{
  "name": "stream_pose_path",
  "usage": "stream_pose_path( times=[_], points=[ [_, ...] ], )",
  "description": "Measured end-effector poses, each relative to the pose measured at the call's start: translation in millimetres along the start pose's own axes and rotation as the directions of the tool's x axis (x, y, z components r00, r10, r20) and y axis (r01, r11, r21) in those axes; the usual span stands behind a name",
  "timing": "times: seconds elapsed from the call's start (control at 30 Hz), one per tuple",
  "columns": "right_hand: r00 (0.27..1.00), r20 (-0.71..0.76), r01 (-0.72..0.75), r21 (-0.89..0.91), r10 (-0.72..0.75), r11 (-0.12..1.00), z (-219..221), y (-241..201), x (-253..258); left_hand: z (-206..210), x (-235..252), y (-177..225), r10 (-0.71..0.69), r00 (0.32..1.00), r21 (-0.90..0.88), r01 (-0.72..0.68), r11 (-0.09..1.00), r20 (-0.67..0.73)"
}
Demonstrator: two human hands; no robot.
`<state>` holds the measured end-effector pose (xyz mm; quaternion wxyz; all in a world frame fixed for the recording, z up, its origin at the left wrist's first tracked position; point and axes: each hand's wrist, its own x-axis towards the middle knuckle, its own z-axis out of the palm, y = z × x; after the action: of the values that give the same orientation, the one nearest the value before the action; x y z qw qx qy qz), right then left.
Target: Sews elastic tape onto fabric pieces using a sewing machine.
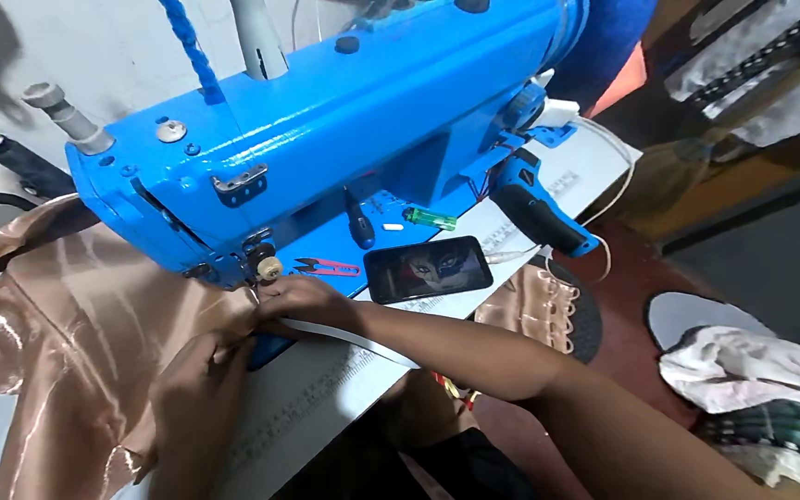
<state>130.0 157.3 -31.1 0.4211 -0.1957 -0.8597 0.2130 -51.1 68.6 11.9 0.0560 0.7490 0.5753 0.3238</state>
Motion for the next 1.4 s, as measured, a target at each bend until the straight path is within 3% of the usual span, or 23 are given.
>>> stream_pose_path(
  times=[0.23,0.47,0.87,1.07,1.4],
  points=[
    [1.000,0.000,0.002,-0.002,-0.002,1.000,0,1,0,2,1,-8,0.047,0.999,0.082,-0.045,0.996,-0.024],
    [1.000,0.007,0.023,0.019,-0.024,1.000,-1,2,0,-2,6,-15,-0.034,0.998,-0.050,0.032,0.998,-0.046],
    [1.000,0.010,0.009,0.044,-0.009,0.999,-3,1,0,0,5,-18,0.034,0.999,-0.056,-0.034,0.998,0.008],
    [1.000,-0.006,0.027,0.066,-0.027,0.997,-3,2,1,-1,4,-20,0.145,0.989,-0.024,-0.145,0.989,0.003],
    [1.000,0.016,-0.009,0.066,0.008,0.998,-2,1,1,-5,6,-28,0.152,0.988,-0.059,-0.150,0.987,0.026]
  ],
)
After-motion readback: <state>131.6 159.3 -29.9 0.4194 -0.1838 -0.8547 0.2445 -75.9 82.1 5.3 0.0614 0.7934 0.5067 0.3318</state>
